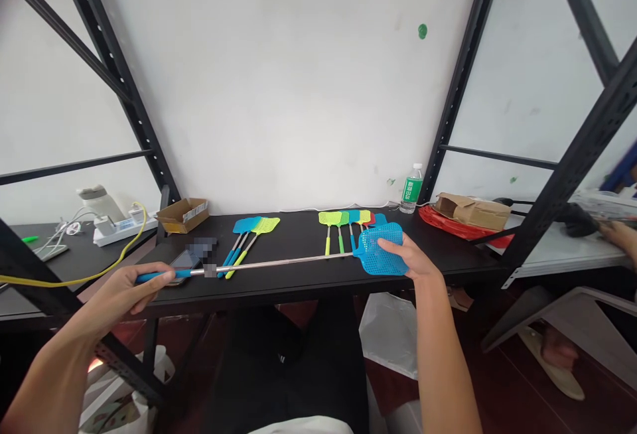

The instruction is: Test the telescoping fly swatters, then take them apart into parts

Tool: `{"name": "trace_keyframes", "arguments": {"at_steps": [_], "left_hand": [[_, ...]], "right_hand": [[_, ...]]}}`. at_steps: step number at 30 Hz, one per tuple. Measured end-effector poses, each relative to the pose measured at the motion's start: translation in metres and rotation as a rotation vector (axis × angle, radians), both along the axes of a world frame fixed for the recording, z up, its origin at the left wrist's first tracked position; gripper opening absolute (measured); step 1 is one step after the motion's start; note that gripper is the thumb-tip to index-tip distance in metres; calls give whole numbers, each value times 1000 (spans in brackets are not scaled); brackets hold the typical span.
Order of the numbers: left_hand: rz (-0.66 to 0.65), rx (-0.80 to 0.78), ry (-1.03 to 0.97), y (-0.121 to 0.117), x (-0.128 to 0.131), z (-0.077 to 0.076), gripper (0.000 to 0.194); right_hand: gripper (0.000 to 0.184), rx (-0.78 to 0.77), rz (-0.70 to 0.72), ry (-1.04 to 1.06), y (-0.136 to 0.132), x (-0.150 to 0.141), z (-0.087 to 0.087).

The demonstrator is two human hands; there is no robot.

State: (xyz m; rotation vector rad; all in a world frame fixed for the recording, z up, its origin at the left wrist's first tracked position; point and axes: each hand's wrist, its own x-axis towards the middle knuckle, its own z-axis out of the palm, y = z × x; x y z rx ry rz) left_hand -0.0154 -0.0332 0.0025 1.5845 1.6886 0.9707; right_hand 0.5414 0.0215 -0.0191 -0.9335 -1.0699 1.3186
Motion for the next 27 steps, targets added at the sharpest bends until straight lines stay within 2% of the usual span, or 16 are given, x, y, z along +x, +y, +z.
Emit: {"name": "trace_keyframes", "arguments": {"at_steps": [6,9,13,16,22,27], "left_hand": [[-5,13,-58,-2,9,7,46],[-34,7,-51,-2,27,10,47],[-185,8,-1,1,61,8,45],[-267,3,-6,4,74,4,46],[-283,13,19,3,76,3,45],[-353,52,21,2,95,1,44]], "right_hand": [[42,3,-5,-3,-11,0,9],[42,-1,13,-24,-11,-18,14],[42,13,94,4,-8,-57,15],[42,30,178,25,-7,-77,14],[47,20,160,6,-6,-80,14],[40,10,213,-25,-11,-101,11]]}}
